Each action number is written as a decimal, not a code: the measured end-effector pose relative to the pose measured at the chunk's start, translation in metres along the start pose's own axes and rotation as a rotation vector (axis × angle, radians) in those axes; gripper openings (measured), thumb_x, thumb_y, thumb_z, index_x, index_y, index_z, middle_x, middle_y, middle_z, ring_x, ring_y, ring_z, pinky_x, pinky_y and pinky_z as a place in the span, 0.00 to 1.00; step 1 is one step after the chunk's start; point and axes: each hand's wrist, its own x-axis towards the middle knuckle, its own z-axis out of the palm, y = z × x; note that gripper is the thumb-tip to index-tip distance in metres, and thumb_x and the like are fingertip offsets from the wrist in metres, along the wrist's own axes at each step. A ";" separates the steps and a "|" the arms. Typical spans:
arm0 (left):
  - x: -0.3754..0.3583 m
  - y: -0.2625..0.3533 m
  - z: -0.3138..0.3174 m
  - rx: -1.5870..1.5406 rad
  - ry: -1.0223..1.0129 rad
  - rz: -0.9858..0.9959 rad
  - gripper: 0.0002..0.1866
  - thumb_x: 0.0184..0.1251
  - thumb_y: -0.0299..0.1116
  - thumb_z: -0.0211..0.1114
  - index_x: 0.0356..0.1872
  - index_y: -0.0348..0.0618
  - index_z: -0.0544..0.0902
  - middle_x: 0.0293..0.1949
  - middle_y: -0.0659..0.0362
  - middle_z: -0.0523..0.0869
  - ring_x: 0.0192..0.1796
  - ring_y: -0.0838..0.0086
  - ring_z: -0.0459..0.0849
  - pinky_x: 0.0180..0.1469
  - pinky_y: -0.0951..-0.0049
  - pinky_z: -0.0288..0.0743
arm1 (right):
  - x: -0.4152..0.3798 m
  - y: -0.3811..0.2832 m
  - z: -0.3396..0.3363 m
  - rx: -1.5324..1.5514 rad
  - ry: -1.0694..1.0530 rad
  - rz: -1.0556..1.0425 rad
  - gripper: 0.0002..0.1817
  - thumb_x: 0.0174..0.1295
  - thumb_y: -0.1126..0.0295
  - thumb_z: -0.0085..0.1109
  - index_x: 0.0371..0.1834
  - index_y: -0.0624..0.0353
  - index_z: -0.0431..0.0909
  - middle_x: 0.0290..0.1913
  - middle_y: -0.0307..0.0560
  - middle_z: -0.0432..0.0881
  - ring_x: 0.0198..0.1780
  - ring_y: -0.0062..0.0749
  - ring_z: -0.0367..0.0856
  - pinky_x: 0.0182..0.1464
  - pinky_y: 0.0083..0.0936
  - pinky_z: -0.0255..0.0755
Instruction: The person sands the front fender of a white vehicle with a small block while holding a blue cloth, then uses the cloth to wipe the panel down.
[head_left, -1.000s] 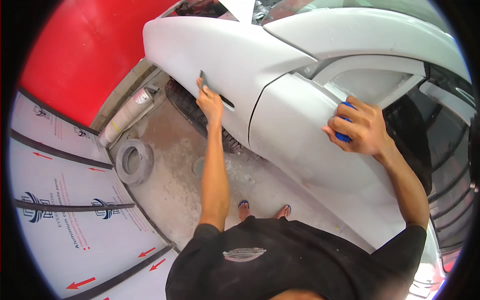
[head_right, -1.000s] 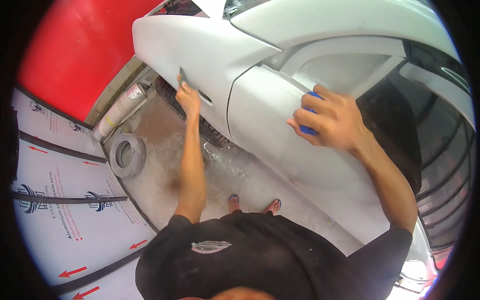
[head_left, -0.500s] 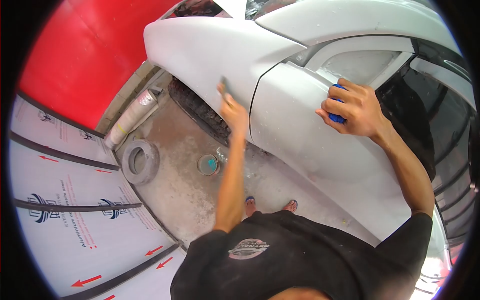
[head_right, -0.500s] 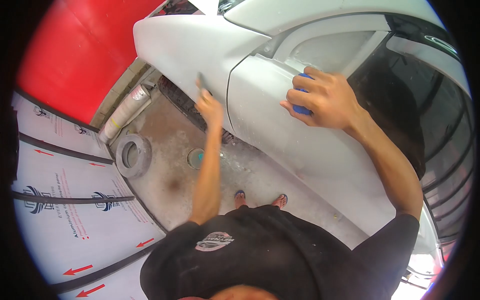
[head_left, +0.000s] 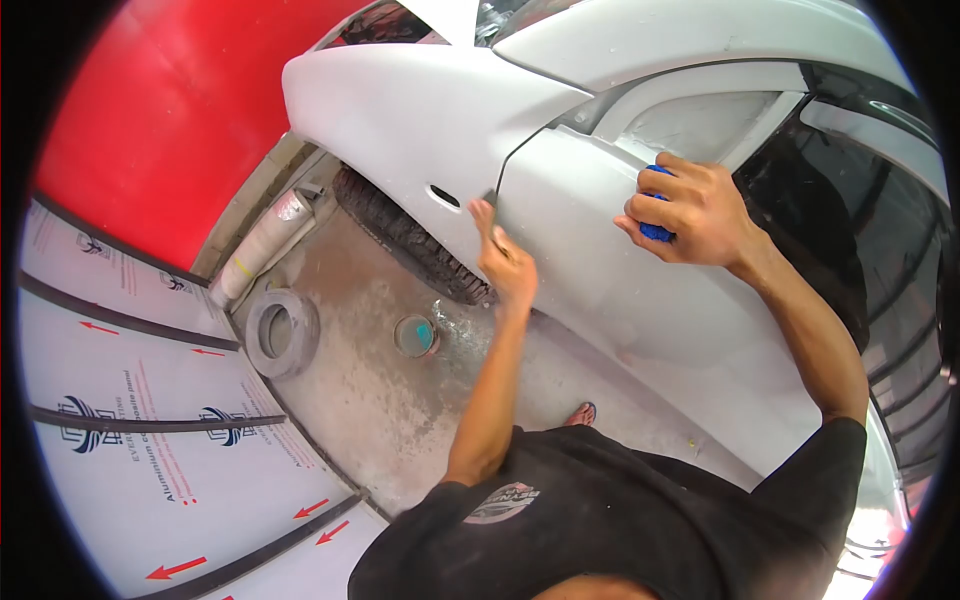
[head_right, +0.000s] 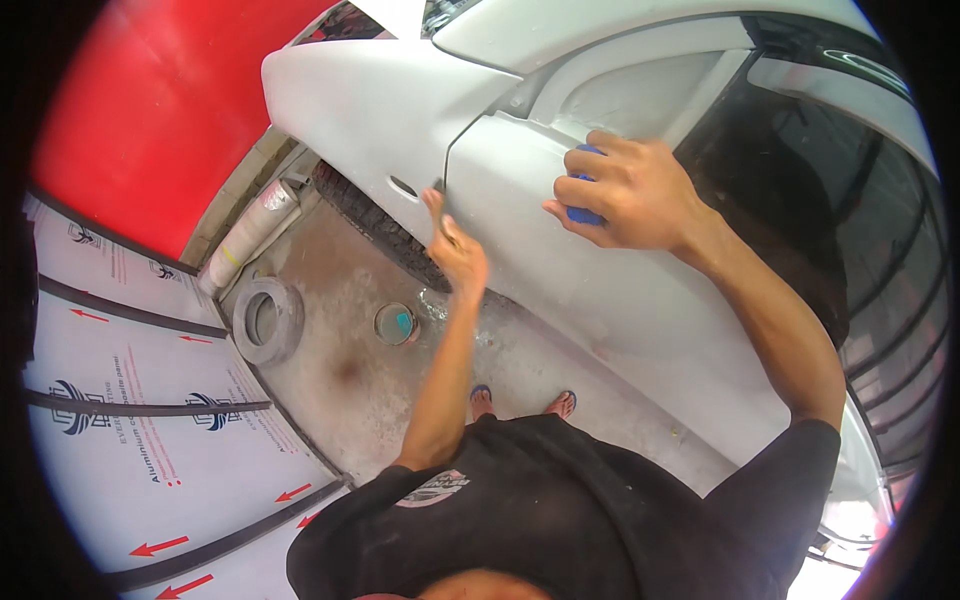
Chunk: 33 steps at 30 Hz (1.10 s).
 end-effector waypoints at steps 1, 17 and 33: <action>0.005 -0.003 -0.003 0.010 0.010 0.041 0.26 0.88 0.27 0.45 0.80 0.25 0.69 0.82 0.32 0.65 0.84 0.42 0.64 0.86 0.54 0.59 | -0.001 -0.001 0.000 -0.006 0.005 0.000 0.13 0.62 0.63 0.78 0.27 0.48 0.80 0.30 0.33 0.80 0.34 0.32 0.79 0.25 0.31 0.73; 0.078 0.005 -0.020 0.126 0.040 -0.045 0.26 0.89 0.29 0.46 0.80 0.24 0.68 0.83 0.33 0.64 0.86 0.47 0.61 0.87 0.52 0.58 | -0.004 -0.004 0.002 -0.020 0.035 -0.008 0.13 0.65 0.60 0.76 0.28 0.48 0.81 0.30 0.33 0.80 0.36 0.33 0.81 0.26 0.33 0.77; 0.037 0.023 -0.006 0.094 0.100 0.103 0.24 0.88 0.27 0.48 0.78 0.28 0.72 0.77 0.35 0.75 0.81 0.43 0.71 0.81 0.52 0.69 | -0.004 -0.002 -0.001 -0.004 -0.005 0.013 0.14 0.67 0.59 0.74 0.27 0.48 0.81 0.30 0.33 0.80 0.35 0.32 0.81 0.26 0.33 0.76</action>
